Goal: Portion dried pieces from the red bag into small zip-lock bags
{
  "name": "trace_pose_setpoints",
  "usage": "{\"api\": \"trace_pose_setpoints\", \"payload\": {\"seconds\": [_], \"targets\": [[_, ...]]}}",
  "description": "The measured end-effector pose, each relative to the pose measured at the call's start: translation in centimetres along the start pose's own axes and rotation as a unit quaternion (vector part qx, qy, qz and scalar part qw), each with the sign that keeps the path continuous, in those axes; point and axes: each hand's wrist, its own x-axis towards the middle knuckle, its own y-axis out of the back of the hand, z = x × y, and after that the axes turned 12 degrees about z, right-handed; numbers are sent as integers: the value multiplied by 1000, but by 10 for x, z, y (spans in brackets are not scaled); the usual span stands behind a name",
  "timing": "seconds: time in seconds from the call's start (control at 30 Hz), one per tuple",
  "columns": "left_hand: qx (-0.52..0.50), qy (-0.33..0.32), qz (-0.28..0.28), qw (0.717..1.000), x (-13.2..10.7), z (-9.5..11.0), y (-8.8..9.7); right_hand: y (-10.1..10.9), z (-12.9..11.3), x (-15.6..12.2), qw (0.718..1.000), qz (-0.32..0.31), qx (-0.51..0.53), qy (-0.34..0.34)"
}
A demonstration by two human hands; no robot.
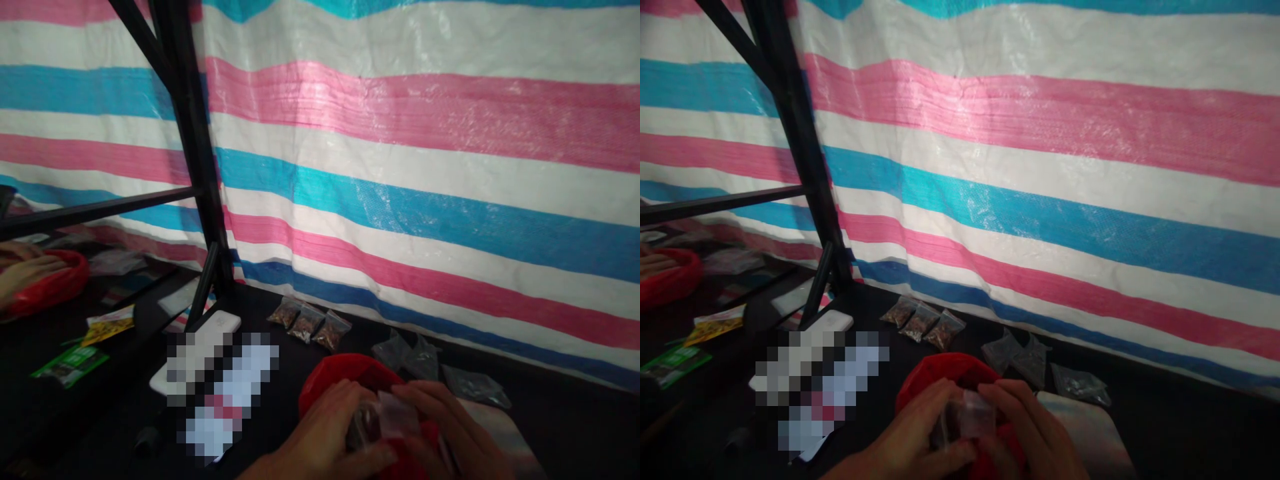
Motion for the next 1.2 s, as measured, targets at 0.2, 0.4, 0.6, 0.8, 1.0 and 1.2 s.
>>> {"api": "trace_pose_setpoints", "payload": {"seconds": [0.2, 0.4, 0.6, 0.8, 1.0, 1.2], "targets": [[-43, 22, 117, 992, 2, 7, 17, -6, -3, 6, 1000, 19, -8, -13], [181, -43, 184, 965, 9, 9, 35, -14, -18, 2, 979, -182, -19, 93], [158, 63, 47, 984, 8, -2, 31, -13, -19, 2, 969, -230, -71, 54], [23, 106, 54, 993, 11, -4, 26, -13, -6, 9, 978, -158, -110, 77], [-106, 116, 118, 981, 13, -4, 20, -11, 2, 13, 968, -41, -190, 161], [-159, 134, 124, 970, 14, -11, 18, -6, -7, 13, 977, -92, -149, 123]]}}
